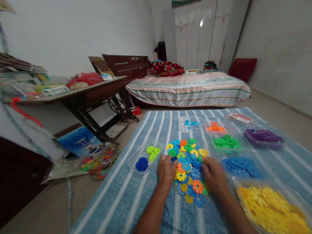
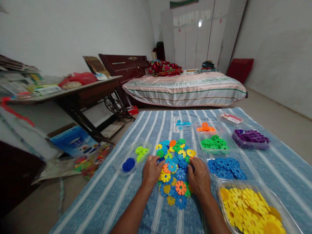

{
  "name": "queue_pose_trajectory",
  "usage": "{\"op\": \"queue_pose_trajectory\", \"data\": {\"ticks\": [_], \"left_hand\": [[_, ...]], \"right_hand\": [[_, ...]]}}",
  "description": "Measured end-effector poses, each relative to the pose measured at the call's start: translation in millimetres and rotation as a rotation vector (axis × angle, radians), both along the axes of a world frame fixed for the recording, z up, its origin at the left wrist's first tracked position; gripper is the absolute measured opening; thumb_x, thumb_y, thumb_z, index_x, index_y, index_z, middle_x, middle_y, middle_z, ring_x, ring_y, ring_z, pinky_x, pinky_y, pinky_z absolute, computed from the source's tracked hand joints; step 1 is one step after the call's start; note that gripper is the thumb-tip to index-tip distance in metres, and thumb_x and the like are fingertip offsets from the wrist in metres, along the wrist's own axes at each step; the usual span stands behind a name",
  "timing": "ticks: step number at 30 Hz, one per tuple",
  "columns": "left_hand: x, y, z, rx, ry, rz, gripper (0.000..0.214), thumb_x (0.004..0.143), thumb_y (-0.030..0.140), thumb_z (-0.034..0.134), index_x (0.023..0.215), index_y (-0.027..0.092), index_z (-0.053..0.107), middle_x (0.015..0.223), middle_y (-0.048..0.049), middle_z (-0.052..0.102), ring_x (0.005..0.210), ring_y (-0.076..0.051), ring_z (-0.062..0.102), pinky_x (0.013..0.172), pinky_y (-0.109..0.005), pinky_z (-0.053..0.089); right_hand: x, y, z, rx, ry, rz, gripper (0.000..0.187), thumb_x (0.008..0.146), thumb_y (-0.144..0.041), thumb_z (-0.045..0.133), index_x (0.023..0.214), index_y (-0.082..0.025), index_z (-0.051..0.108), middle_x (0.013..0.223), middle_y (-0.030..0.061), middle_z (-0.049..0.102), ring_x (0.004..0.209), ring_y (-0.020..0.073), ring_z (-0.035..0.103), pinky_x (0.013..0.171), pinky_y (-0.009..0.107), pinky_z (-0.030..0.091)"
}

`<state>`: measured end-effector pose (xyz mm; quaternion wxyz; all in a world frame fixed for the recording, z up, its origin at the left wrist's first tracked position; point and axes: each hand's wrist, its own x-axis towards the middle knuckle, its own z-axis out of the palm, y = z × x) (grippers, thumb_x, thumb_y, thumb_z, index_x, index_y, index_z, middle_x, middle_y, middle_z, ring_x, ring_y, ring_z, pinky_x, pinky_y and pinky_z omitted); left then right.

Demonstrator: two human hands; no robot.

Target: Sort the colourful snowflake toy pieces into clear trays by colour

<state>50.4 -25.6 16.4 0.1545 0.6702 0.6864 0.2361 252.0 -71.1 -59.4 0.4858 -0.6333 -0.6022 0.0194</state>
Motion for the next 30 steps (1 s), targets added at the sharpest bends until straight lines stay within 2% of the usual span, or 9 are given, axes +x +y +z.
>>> {"op": "queue_pose_trajectory", "data": {"ticks": [3,7,14,20,25,28,30], "left_hand": [[3,0,4.5,-0.048,0.051,0.014,0.03,0.082,0.03,0.063,0.108,0.016,0.069,0.108,-0.0105,0.064,0.092,-0.019,0.063,0.083,-0.028,0.048],[5,-2,6.7,-0.101,0.085,0.017,0.027,0.084,0.032,0.063,0.108,0.022,0.068,0.111,-0.006,0.064,0.097,-0.017,0.062,0.084,-0.025,0.047],[3,-5,10.3,-0.124,0.163,-0.073,0.025,0.087,0.032,0.054,0.105,0.023,0.07,0.113,-0.0065,0.062,0.104,-0.019,0.061,0.087,-0.026,0.047],[0,1,12.3,-0.147,0.22,-0.172,0.026,0.088,0.028,0.051,0.105,0.02,0.069,0.114,-0.0084,0.062,0.104,-0.02,0.062,0.088,-0.027,0.048],[7,4,12.6,-0.178,0.327,-0.16,0.036,0.096,0.027,0.035,0.101,0.017,0.069,0.112,-0.0101,0.064,0.098,-0.019,0.063,0.085,-0.028,0.048],[7,1,19.4,-0.182,0.367,-0.183,0.038,0.097,0.022,0.031,0.097,0.016,0.069,0.105,-0.0107,0.067,0.096,-0.019,0.063,0.082,-0.028,0.047],[1,-2,29.6,-0.139,0.368,-0.209,0.039,0.096,0.023,0.032,0.092,0.015,0.07,0.1,-0.011,0.068,0.093,-0.019,0.063,0.081,-0.028,0.046]], "right_hand": [[1,-1,-2.2,-0.014,-0.014,0.001,0.029,0.09,-0.038,0.046,0.1,-0.018,0.065,0.11,0.0145,0.067,0.105,0.0279,0.06,0.094,0.048,0.048],[3,-2,-2.2,-0.085,-0.039,0.007,0.035,0.089,-0.04,0.044,0.1,-0.016,0.067,0.112,0.0155,0.066,0.106,0.0277,0.059,0.096,0.047,0.047],[6,-4,-2.4,-0.146,-0.071,0.022,0.043,0.089,-0.044,0.041,0.1,-0.014,0.07,0.114,0.0159,0.065,0.107,0.028,0.059,0.097,0.045,0.046],[9,-4,-6.0,-0.169,-0.099,0.029,0.047,0.088,-0.047,0.039,0.095,-0.013,0.072,0.113,0.0158,0.066,0.105,0.0283,0.06,0.096,0.044,0.047],[9,-5,-4.7,-0.2,-0.095,0.025,0.046,0.088,-0.047,0.04,0.096,-0.015,0.072,0.115,0.0146,0.066,0.106,0.028,0.06,0.095,0.043,0.048],[9,-5,-3.6,-0.205,-0.079,0.034,0.045,0.088,-0.046,0.04,0.095,-0.015,0.072,0.115,0.0144,0.066,0.106,0.0279,0.06,0.096,0.043,0.047],[9,-5,-3.5,-0.197,-0.067,0.034,0.045,0.088,-0.046,0.041,0.094,-0.015,0.072,0.115,0.0146,0.066,0.105,0.0283,0.06,0.095,0.044,0.047]]}}
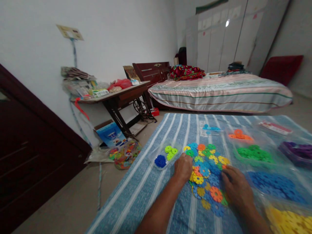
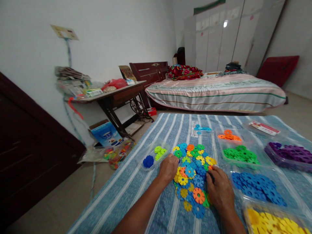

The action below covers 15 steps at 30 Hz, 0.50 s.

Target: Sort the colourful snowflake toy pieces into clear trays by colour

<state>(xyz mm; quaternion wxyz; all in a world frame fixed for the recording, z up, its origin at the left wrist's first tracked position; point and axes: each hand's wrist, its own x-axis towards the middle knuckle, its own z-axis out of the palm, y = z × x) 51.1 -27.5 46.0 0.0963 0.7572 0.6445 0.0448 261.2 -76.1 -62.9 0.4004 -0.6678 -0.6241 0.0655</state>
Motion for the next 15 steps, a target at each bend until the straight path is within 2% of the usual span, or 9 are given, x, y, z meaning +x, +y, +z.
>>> {"op": "queue_pose_trajectory", "data": {"ticks": [4,8,11,15], "left_hand": [[-32,0,33.7,0.086,0.029,-0.002,0.035,0.095,0.026,0.038,0.086,0.016,0.07,0.095,-0.0099,0.069,0.093,-0.018,0.064,0.081,-0.027,0.045],[-72,10,65.4,0.008,0.19,0.095,0.029,0.09,0.024,0.044,0.085,0.016,0.072,0.098,-0.0103,0.071,0.094,-0.02,0.065,0.079,-0.028,0.044],[-93,17,75.2,-0.089,0.291,0.139,0.029,0.088,0.024,0.045,0.084,0.016,0.073,0.098,-0.0123,0.073,0.095,-0.023,0.066,0.076,-0.029,0.045],[-101,20,74.5,-0.115,0.373,0.184,0.027,0.086,0.02,0.046,0.087,0.015,0.072,0.102,-0.014,0.072,0.099,-0.025,0.066,0.075,-0.03,0.046]], "right_hand": [[-1,1,0.7,0.024,0.01,-0.001,0.042,0.087,-0.045,0.042,0.093,-0.016,0.072,0.114,0.015,0.066,0.105,0.0285,0.06,0.095,0.045,0.047],[-4,2,3.1,0.038,0.017,-0.004,0.04,0.087,-0.043,0.043,0.092,-0.016,0.072,0.114,0.0149,0.066,0.107,0.0274,0.059,0.096,0.043,0.046],[-5,3,4.2,0.028,0.027,-0.02,0.039,0.087,-0.042,0.043,0.092,-0.017,0.072,0.114,0.0141,0.066,0.106,0.0268,0.06,0.096,0.043,0.046],[-6,4,4.8,0.027,0.032,-0.012,0.038,0.088,-0.041,0.043,0.093,-0.017,0.072,0.114,0.0137,0.066,0.107,0.0264,0.059,0.098,0.043,0.045]]}}
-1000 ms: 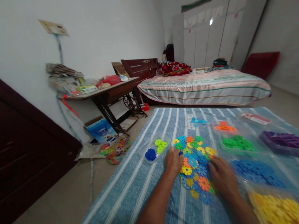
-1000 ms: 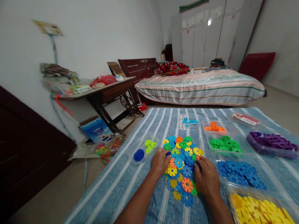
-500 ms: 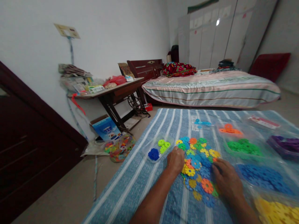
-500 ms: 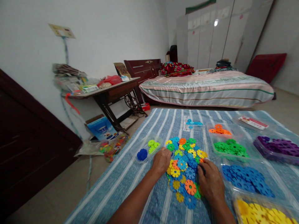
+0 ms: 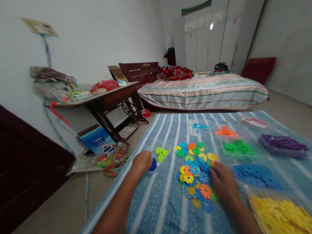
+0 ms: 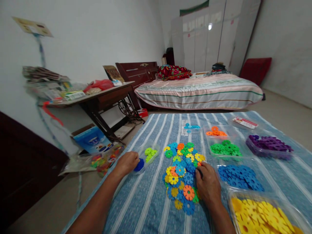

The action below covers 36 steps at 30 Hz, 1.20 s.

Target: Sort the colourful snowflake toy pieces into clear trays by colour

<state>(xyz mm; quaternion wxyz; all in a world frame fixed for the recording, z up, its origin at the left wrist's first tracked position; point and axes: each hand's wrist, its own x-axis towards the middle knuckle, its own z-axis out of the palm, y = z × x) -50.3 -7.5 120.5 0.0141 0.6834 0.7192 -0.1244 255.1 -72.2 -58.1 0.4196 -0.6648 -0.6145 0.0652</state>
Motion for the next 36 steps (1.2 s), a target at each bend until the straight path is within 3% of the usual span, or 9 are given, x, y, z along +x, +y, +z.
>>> {"op": "queue_pose_trajectory", "data": {"ticks": [4,7,11,16,20,28,32,36], "left_hand": [[13,0,-3.5,0.169,-0.036,-0.012,0.027,0.088,0.02,0.043,0.094,0.016,0.069,0.106,-0.012,0.07,0.101,-0.023,0.065,0.08,-0.029,0.046],[39,1,-9.8,0.177,-0.178,-0.191,0.025,0.089,0.02,0.044,0.091,0.017,0.068,0.1,-0.0089,0.069,0.097,-0.02,0.064,0.084,-0.027,0.046],[81,9,-31.3,0.114,-0.346,-0.416,0.025,0.087,0.016,0.045,0.095,0.018,0.068,0.102,-0.0077,0.069,0.099,-0.019,0.063,0.089,-0.028,0.046],[114,23,-61.2,0.097,-0.389,-0.443,0.043,0.081,0.007,0.046,0.12,0.018,0.06,0.125,-0.0102,0.062,0.12,-0.021,0.054,0.105,-0.033,0.04],[116,23,-72.8,0.074,-0.337,-0.377,0.041,0.082,0.006,0.042,0.118,0.015,0.06,0.123,-0.0133,0.062,0.121,-0.024,0.053,0.104,-0.035,0.041],[93,10,-88.4,0.136,-0.486,-0.458,0.04,0.076,0.004,0.049,0.111,0.017,0.063,0.121,-0.0098,0.064,0.118,-0.021,0.054,0.107,-0.036,0.04],[91,7,-85.8,0.188,-0.459,-0.435,0.037,0.075,0.006,0.052,0.108,0.018,0.063,0.112,-0.0087,0.066,0.111,-0.022,0.056,0.101,-0.037,0.043],[91,6,-76.9,0.195,-0.521,-0.418,0.033,0.075,0.007,0.053,0.103,0.018,0.067,0.101,-0.0066,0.067,0.099,-0.019,0.06,0.092,-0.03,0.046]], "right_hand": [[-1,-1,1.6,0.009,-0.001,0.004,0.037,0.089,-0.039,0.042,0.093,-0.017,0.072,0.114,0.0135,0.066,0.106,0.0256,0.06,0.098,0.042,0.045],[-3,-2,3.5,0.012,0.009,0.0,0.036,0.089,-0.038,0.043,0.093,-0.017,0.072,0.114,0.0134,0.066,0.107,0.0258,0.059,0.097,0.042,0.046],[-4,-2,6.4,0.012,0.011,-0.004,0.034,0.09,-0.037,0.044,0.094,-0.018,0.072,0.114,0.013,0.066,0.107,0.0259,0.059,0.097,0.043,0.046],[-6,-2,10.3,0.006,0.016,-0.002,0.031,0.09,-0.034,0.045,0.094,-0.018,0.071,0.115,0.0125,0.065,0.108,0.0255,0.059,0.097,0.042,0.046],[-8,-2,14.5,0.003,-0.002,0.0,0.03,0.09,-0.031,0.045,0.093,-0.017,0.072,0.113,0.0131,0.066,0.107,0.0257,0.059,0.096,0.042,0.046],[-8,0,15.9,0.013,-0.001,-0.01,0.028,0.089,-0.029,0.046,0.092,-0.018,0.072,0.111,0.0121,0.066,0.106,0.0251,0.058,0.098,0.041,0.045],[-9,0,17.7,0.011,0.009,-0.013,0.028,0.09,-0.028,0.046,0.092,-0.018,0.071,0.112,0.012,0.066,0.107,0.0249,0.058,0.098,0.041,0.045],[-10,-1,21.0,0.012,0.01,-0.016,0.029,0.09,-0.028,0.045,0.091,-0.018,0.072,0.111,0.0126,0.066,0.106,0.025,0.058,0.097,0.041,0.045]]}}
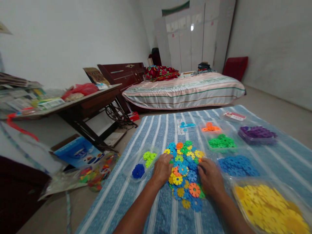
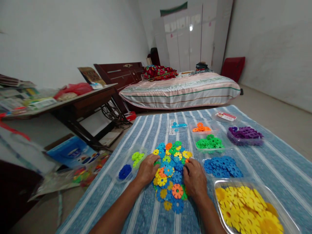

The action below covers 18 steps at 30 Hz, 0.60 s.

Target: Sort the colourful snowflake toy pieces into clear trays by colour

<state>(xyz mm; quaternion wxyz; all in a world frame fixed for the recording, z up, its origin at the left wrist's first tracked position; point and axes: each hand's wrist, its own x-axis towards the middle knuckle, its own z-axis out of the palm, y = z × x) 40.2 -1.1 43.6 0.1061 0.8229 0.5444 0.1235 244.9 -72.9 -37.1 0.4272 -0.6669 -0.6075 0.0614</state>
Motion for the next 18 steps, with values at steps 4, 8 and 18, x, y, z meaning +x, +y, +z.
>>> {"op": "queue_pose_trajectory", "data": {"ticks": [4,8,18], "left_hand": [[2,8,10.0,-0.058,-0.09,0.074,0.02,0.073,0.009,0.058,0.086,0.018,0.07,0.083,-0.0018,0.068,0.082,-0.015,0.062,0.08,-0.027,0.047],[37,20,25.9,-0.123,-0.285,0.172,0.013,0.07,0.013,0.065,0.081,0.018,0.071,0.075,0.0008,0.068,0.077,-0.015,0.063,0.074,-0.026,0.049],[126,55,52.6,-0.137,-0.611,0.072,0.026,0.079,0.021,0.062,0.102,0.013,0.07,0.097,-0.0072,0.072,0.088,-0.016,0.066,0.085,-0.03,0.052]], "right_hand": [[-1,0,1.8,-0.001,0.007,-0.007,0.028,0.089,-0.027,0.045,0.092,-0.018,0.072,0.112,0.0122,0.066,0.106,0.025,0.058,0.097,0.041,0.045],[-1,0,1.6,-0.004,0.004,0.0,0.027,0.089,-0.027,0.046,0.091,-0.018,0.072,0.111,0.0117,0.066,0.106,0.0249,0.058,0.096,0.04,0.045],[1,1,-4.1,-0.003,0.005,0.014,0.027,0.09,-0.028,0.045,0.092,-0.019,0.071,0.113,0.0114,0.065,0.106,0.0249,0.058,0.096,0.04,0.046]]}}
